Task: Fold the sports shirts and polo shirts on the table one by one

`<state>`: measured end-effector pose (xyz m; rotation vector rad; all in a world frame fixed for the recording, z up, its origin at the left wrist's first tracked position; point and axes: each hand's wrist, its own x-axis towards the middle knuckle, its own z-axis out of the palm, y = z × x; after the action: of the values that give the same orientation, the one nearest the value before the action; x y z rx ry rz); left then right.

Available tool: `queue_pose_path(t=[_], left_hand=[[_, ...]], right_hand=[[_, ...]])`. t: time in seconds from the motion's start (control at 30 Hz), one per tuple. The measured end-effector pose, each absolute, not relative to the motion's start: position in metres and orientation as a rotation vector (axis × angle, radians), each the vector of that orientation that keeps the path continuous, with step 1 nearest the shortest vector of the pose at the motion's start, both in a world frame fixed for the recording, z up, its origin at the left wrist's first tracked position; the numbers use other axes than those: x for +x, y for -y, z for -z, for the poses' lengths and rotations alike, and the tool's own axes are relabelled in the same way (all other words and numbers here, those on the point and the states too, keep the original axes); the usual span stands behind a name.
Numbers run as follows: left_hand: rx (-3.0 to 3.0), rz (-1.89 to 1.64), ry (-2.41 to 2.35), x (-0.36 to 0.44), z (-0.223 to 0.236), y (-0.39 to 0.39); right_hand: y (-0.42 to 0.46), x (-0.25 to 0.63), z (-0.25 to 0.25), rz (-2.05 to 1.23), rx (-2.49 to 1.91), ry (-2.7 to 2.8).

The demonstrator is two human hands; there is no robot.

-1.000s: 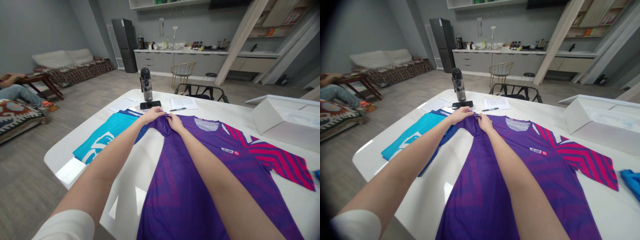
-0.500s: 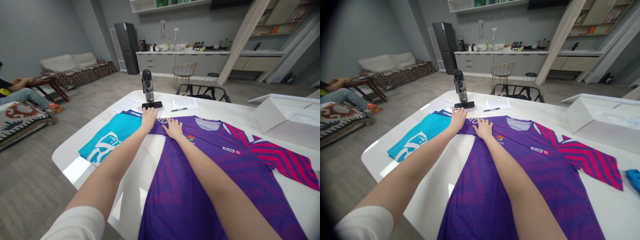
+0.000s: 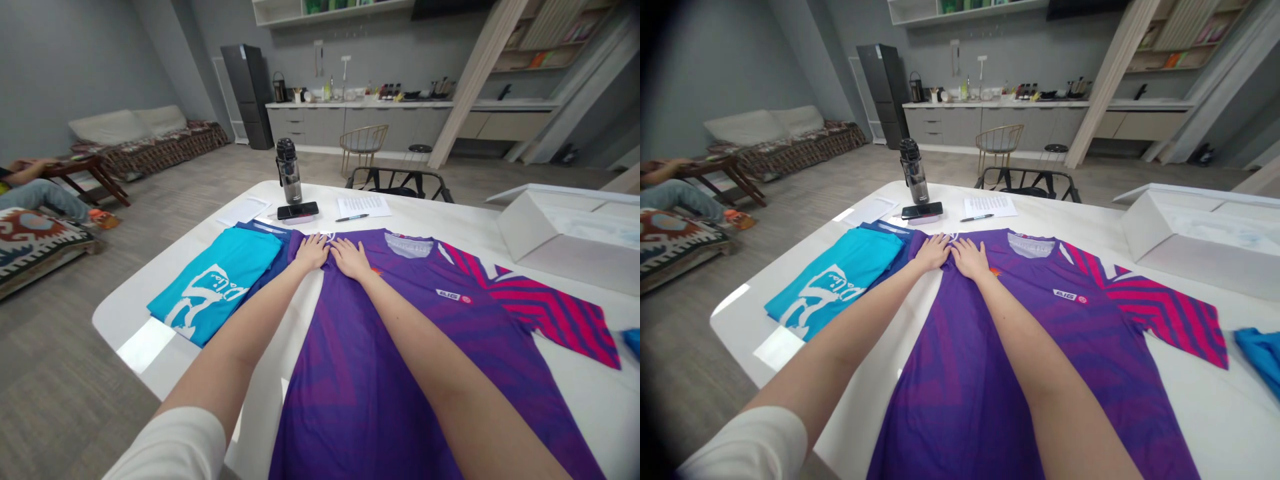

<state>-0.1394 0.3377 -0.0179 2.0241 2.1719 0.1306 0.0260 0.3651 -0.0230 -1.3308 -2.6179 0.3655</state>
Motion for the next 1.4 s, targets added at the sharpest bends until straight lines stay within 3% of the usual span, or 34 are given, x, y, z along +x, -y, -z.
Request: queue_pose_path(t=[0.37, 0.63, 0.8, 1.03, 1.4], left_hand=[[2.039, -0.134, -2.075, -0.141, 0.013, -0.378], [2.454, -0.445, -2.037, -0.083, 0.008, -0.327], [2.471, -0.41, -1.97, -0.043, 0.017, -0.283], [2.266, -0.224, -1.932, -0.016, 0.019, -0.25], [2.309, -0.255, -2.006, 0.005, 0.018, -0.245]], right_hand=[[-0.408, 0.036, 0.025, -0.357, -1.298, 2.705], [-0.378, 0.057, 0.01, -0.105, -1.42, 2.382], [-0.337, 0.104, 0.006, -0.06, -1.71, 2.267], [-0.286, 0.218, 0.016, -0.261, -2.204, 2.114], [-0.283, 0.277, 0.014, -0.267, -2.167, 2.134]])
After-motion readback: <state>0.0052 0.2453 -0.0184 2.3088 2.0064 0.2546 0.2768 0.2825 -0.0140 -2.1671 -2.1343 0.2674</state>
